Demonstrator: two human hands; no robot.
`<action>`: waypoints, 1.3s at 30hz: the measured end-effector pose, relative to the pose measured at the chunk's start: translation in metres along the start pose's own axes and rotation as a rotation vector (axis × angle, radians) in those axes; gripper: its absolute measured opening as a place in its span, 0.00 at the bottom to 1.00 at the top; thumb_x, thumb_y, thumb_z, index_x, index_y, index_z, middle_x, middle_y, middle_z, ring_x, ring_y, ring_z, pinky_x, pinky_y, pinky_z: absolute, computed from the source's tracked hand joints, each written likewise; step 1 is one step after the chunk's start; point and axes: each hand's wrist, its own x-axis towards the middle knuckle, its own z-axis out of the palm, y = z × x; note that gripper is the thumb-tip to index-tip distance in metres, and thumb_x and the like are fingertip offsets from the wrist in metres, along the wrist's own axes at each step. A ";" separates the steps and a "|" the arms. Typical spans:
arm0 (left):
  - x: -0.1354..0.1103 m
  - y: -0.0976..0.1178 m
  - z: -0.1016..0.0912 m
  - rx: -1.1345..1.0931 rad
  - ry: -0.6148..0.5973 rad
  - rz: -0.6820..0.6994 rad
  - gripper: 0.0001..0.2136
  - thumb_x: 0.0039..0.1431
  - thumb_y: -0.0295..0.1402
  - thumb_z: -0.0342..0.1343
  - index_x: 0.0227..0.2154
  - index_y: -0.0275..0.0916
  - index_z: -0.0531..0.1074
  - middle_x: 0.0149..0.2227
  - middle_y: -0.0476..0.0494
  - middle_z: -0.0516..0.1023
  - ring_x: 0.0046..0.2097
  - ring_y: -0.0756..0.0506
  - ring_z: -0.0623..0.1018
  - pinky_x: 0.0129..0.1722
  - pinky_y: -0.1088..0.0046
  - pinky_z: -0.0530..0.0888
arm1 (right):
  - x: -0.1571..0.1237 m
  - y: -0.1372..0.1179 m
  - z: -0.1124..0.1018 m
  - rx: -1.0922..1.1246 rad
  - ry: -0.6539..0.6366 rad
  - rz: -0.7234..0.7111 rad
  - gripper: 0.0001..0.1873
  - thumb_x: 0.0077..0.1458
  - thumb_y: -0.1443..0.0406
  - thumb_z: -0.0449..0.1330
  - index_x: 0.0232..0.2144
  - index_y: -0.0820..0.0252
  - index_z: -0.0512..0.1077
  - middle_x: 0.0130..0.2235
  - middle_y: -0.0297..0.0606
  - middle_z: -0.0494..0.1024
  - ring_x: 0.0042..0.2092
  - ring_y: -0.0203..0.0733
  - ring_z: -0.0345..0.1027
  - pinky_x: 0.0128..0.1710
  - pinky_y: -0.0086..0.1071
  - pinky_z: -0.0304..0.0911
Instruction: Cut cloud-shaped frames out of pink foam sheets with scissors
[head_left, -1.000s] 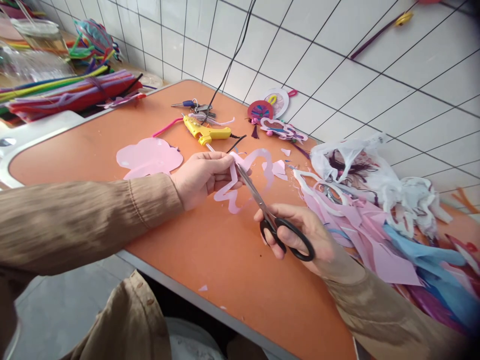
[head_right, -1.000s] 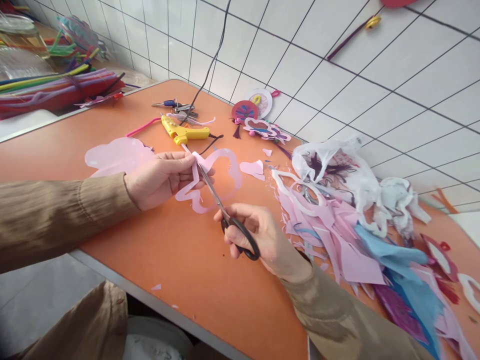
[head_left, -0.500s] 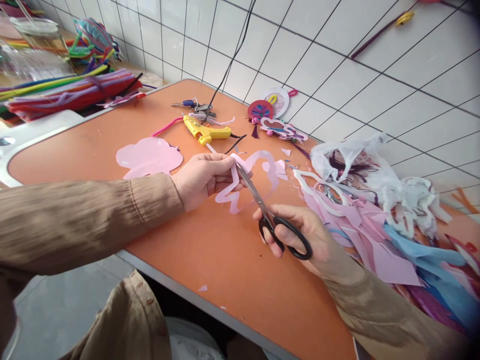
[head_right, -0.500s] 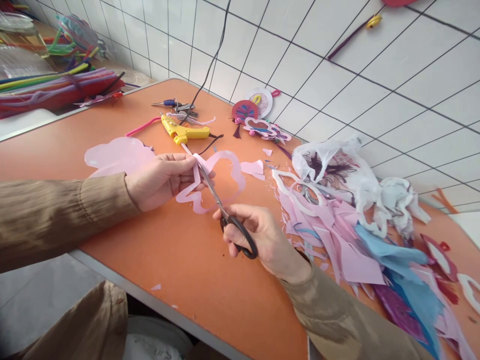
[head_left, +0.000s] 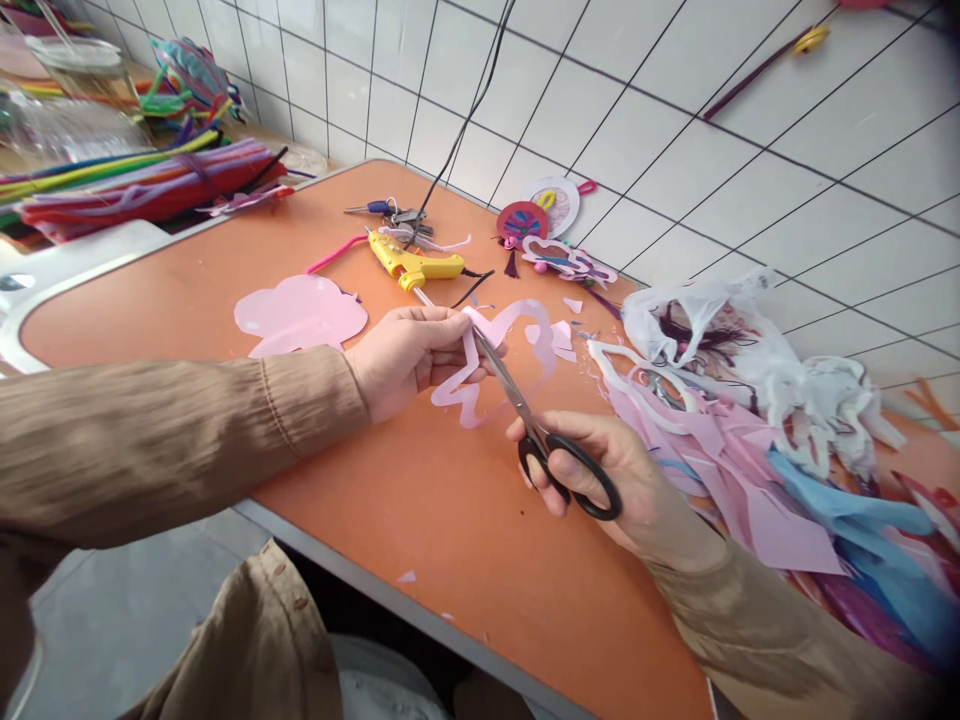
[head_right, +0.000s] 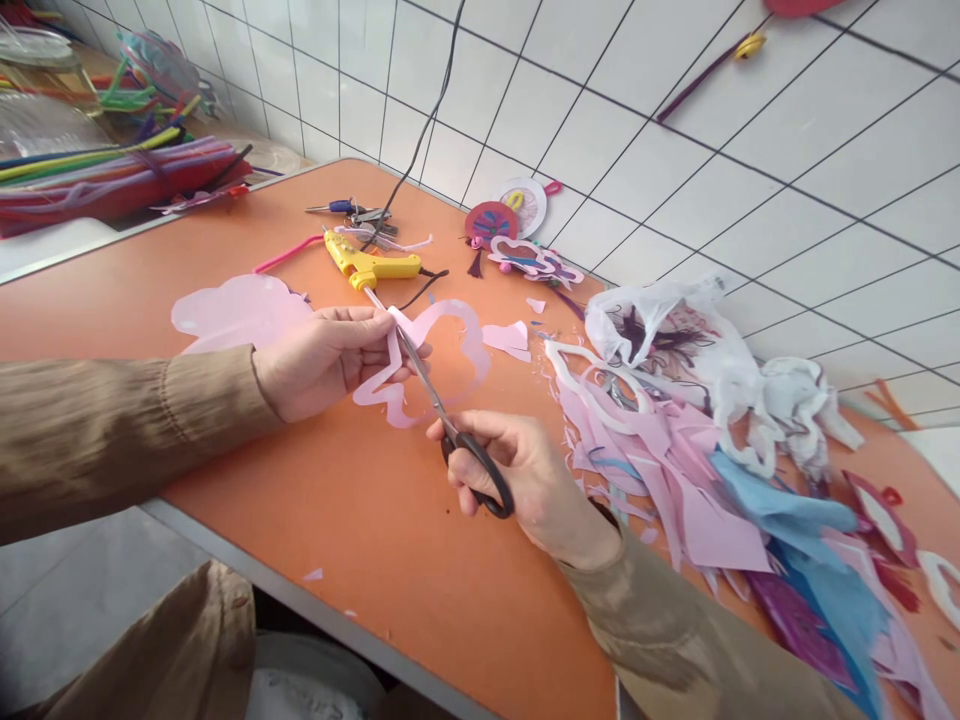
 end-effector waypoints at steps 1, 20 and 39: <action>0.000 0.000 0.000 0.001 0.003 -0.001 0.19 0.72 0.24 0.48 0.24 0.29 0.76 0.33 0.31 0.85 0.26 0.49 0.82 0.31 0.76 0.79 | 0.000 0.000 0.000 0.004 0.000 -0.001 0.29 0.47 0.43 0.75 0.36 0.61 0.77 0.23 0.30 0.72 0.19 0.31 0.64 0.21 0.29 0.58; 0.000 0.003 0.001 0.052 -0.009 -0.052 0.20 0.70 0.25 0.47 0.23 0.28 0.77 0.27 0.33 0.83 0.24 0.50 0.79 0.27 0.77 0.75 | -0.002 -0.005 0.002 -0.034 0.043 0.073 0.29 0.41 0.46 0.76 0.35 0.62 0.77 0.23 0.28 0.70 0.19 0.31 0.64 0.20 0.26 0.54; 0.002 0.002 -0.006 0.142 -0.017 0.034 0.14 0.67 0.31 0.57 0.25 0.33 0.78 0.27 0.39 0.83 0.32 0.44 0.84 0.37 0.71 0.79 | -0.009 -0.010 0.004 -0.022 0.080 0.075 0.31 0.42 0.43 0.77 0.38 0.60 0.77 0.25 0.28 0.71 0.20 0.31 0.65 0.22 0.27 0.54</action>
